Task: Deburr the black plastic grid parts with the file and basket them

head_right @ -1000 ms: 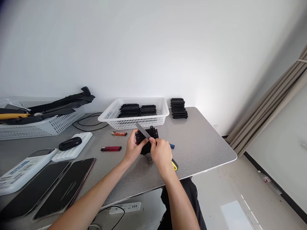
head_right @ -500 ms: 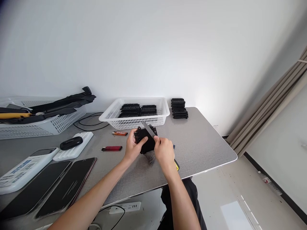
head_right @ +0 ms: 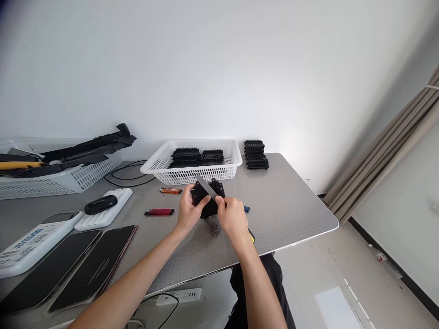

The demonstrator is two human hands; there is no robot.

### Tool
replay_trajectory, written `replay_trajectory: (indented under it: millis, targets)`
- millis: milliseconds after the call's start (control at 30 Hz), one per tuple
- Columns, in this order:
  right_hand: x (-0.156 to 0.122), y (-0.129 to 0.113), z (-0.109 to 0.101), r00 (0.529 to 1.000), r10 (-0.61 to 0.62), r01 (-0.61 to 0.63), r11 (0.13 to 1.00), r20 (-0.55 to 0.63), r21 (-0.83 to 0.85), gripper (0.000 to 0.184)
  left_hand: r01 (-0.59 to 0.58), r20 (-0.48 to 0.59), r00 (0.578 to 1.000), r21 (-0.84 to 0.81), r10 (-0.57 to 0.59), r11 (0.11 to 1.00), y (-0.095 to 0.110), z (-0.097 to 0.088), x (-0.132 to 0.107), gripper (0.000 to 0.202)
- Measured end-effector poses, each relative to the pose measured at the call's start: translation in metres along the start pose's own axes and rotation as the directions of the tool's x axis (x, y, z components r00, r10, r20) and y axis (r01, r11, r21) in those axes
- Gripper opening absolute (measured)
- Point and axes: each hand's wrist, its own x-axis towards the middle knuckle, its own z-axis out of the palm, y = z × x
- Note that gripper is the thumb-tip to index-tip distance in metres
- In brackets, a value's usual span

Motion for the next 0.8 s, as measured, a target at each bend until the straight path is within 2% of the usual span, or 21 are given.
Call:
replay_trajectory:
  millis: [200, 333, 533, 700, 800]
  targets:
    - [0.0017, 0.0032, 0.0011, 0.998, 0.026, -0.025, 0.999, -0.053, 0.022, 0.050, 0.018, -0.002, 1.000, -0.004, -0.018, 1.000, -0.0027, -0.0004, -0.0004, 0.037]
    - [0.0009, 0.0021, 0.0035, 1.000, -0.023, 0.023, 0.998, -0.001, 0.057, 0.051, -0.014, -0.013, 1.000, 0.016, 0.014, 1.000, -0.0053, -0.0013, 0.0003, 0.038]
    - [-0.0009, -0.0020, 0.0070, 0.999, 0.033, -0.034, 0.999, -0.031, -0.010, 0.049, -0.024, 0.028, 0.999, 0.032, 0.023, 0.999, -0.0080, -0.0011, 0.0001, 0.036]
    - [-0.0020, -0.0034, 0.0047, 1.000, -0.017, 0.017, 1.000, 0.012, 0.006, 0.048, -0.066, 0.013, 0.998, 0.055, 0.066, 0.996, -0.0075, -0.0017, 0.0008, 0.035]
    - [-0.0007, -0.0010, 0.0032, 1.000, -0.002, 0.002, 1.000, 0.017, -0.003, 0.048, -0.077, 0.020, 0.997, 0.074, 0.076, 0.994, -0.0082, -0.0021, 0.0009, 0.034]
